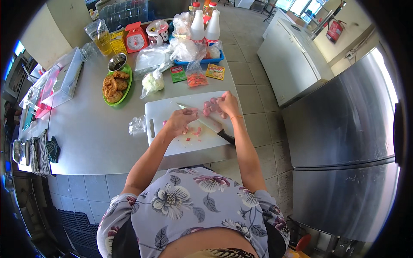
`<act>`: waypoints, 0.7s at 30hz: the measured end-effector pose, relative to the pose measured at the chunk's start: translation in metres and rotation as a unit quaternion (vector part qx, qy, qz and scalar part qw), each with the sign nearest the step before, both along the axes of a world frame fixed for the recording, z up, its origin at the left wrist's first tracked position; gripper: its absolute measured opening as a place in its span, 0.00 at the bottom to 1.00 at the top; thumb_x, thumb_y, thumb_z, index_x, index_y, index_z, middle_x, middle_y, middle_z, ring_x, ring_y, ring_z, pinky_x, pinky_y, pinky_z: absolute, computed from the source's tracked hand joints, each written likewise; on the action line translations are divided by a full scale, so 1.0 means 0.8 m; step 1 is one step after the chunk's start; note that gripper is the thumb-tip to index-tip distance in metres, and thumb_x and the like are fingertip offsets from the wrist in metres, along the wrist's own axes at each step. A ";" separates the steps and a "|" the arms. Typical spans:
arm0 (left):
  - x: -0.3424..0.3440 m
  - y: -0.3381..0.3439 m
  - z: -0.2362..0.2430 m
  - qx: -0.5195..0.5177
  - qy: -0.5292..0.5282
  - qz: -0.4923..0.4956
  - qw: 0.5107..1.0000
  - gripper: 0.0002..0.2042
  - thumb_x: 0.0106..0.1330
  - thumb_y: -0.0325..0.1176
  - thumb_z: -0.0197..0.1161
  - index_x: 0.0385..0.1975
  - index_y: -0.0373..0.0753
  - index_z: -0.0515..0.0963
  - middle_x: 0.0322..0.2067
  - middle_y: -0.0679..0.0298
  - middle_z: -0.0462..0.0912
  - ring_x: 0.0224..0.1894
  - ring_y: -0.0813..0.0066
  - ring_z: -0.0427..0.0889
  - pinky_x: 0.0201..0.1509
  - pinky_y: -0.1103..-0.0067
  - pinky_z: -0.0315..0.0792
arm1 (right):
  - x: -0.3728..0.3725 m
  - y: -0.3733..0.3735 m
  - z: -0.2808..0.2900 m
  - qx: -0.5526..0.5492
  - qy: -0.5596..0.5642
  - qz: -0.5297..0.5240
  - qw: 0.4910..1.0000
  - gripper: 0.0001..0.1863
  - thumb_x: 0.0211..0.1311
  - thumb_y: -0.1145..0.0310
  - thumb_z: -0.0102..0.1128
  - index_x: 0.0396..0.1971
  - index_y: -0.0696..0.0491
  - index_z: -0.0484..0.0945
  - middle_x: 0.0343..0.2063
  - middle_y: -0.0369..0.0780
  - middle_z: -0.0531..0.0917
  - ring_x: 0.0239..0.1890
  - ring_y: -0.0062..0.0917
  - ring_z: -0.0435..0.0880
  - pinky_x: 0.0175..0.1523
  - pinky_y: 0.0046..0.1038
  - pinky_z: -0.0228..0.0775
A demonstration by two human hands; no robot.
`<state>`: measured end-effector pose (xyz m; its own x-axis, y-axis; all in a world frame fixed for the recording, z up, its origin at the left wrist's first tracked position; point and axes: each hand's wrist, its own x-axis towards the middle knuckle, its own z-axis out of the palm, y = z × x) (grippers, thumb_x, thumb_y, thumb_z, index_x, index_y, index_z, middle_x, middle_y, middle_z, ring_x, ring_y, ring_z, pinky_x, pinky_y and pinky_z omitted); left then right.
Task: The recorder is peeling and preparing small onions or shallots on a cutting board in a kitchen.
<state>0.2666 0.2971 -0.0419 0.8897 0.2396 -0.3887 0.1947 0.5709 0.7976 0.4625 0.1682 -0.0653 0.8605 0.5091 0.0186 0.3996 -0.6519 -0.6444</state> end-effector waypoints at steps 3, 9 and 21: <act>-0.008 0.001 0.013 -0.024 0.021 0.005 0.999 0.14 0.63 0.28 0.56 0.47 0.30 0.70 0.41 0.60 0.74 0.44 0.73 0.75 0.50 0.81 0.71 | -0.001 -0.002 -0.004 -0.044 -0.003 -0.003 0.999 0.16 0.48 0.63 0.61 0.33 0.57 0.73 0.35 0.47 0.77 0.40 0.40 0.76 0.46 0.36 0.69; -0.018 0.009 0.008 -0.035 0.004 0.006 0.999 0.13 0.63 0.32 0.57 0.46 0.36 0.70 0.39 0.62 0.76 0.41 0.73 0.76 0.36 0.79 0.72 | 0.012 -0.012 -0.024 -0.031 -0.002 -0.008 0.999 0.19 0.52 0.56 0.58 0.36 0.57 0.73 0.40 0.49 0.74 0.45 0.41 0.73 0.48 0.37 0.67; -0.060 0.039 0.018 0.024 -0.047 0.075 0.996 0.10 0.63 0.33 0.56 0.41 0.37 0.71 0.39 0.62 0.76 0.38 0.75 0.76 0.42 0.80 0.71 | -0.046 -0.076 0.012 0.048 -0.012 0.069 0.996 0.18 0.47 0.58 0.64 0.29 0.57 0.72 0.28 0.45 0.76 0.33 0.38 0.75 0.39 0.36 0.67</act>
<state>0.2187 0.3282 -0.0275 0.8742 0.3891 -0.2906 0.0336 0.5485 0.8355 0.4256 0.1074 -0.0555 0.7806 0.6180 0.0929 0.4976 -0.5246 -0.6908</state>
